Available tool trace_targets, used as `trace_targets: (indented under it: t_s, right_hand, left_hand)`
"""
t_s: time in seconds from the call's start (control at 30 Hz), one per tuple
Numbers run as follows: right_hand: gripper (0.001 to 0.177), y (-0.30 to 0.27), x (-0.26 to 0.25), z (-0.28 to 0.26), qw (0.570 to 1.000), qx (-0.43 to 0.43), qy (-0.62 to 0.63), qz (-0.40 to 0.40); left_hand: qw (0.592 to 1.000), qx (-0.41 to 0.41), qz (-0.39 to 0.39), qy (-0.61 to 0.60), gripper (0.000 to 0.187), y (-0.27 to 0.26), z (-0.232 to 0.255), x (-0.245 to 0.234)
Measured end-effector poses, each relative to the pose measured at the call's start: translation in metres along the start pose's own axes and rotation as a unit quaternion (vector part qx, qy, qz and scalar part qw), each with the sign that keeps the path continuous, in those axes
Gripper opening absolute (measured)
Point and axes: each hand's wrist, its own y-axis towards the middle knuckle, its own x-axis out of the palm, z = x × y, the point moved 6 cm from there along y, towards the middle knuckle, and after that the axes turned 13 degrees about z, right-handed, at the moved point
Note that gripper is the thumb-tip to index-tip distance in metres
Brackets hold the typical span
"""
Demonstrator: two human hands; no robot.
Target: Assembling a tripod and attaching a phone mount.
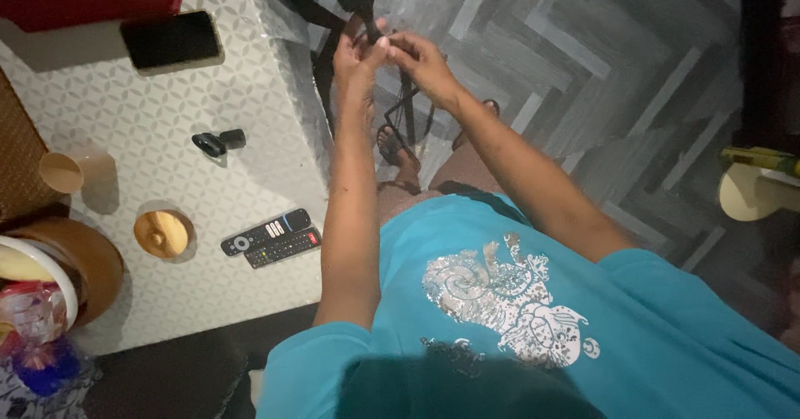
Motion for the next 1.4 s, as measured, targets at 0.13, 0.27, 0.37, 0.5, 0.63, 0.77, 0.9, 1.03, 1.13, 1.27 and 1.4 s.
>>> trace_targets:
  t_s: [0.13, 0.27, 0.37, 0.5, 0.63, 0.77, 0.9, 1.03, 1.13, 1.27, 1.4]
  right_hand:
    - [0.026, -0.002, -0.001, 0.000, 0.994, -0.092, 0.001, 0.052]
    - [0.037, 0.001, -0.003, -0.001, 0.988, -0.136, -0.005, 0.073]
    - [0.029, 0.004, -0.001, 0.007, 0.998, -0.008, 0.064, -0.001]
    - [0.037, 0.010, 0.002, 0.027, 0.995, 0.080, 0.050, -0.025]
    - [0.035, 0.009, 0.003, 0.016, 0.998, -0.024, 0.057, -0.004]
    - [0.034, -0.001, 0.008, -0.001, 0.995, -0.058, 0.086, -0.004]
    - [0.044, -0.004, 0.004, -0.006, 0.997, -0.066, 0.025, 0.014]
    - [0.044, 0.005, 0.009, -0.003, 0.999, -0.005, 0.027, -0.038]
    - [0.053, 0.009, 0.012, 0.016, 0.992, 0.023, 0.072, -0.105]
    - [0.048, 0.006, 0.012, 0.017, 0.995, 0.053, 0.050, -0.073]
    - [0.031, 0.005, 0.007, 0.010, 0.998, 0.006, 0.024, -0.058]
  left_hand:
    - [0.983, 0.001, 0.110, 0.146, 0.045, 0.020, -0.063, -0.023]
    - [0.955, 0.125, 0.212, 0.163, 0.065, 0.012, -0.026, -0.026]
    - [0.987, -0.023, 0.125, 0.100, 0.035, 0.001, -0.008, -0.017]
    - [0.992, -0.045, 0.005, -0.115, 0.020, 0.002, -0.016, -0.014]
    - [0.985, -0.141, 0.038, -0.097, 0.027, -0.005, -0.006, -0.011]
    - [0.975, -0.102, 0.058, -0.189, 0.044, 0.024, -0.058, -0.027]
    - [0.975, -0.115, 0.136, -0.131, 0.074, 0.028, -0.052, -0.033]
    - [0.982, -0.119, 0.100, -0.104, 0.064, 0.034, -0.047, -0.032]
    - [0.992, -0.054, 0.002, -0.110, 0.045, 0.042, -0.066, -0.035]
    - [0.995, -0.071, 0.024, -0.061, 0.037, 0.040, -0.055, -0.026]
    - [0.996, -0.056, 0.023, -0.065, 0.037, 0.026, -0.026, -0.017]
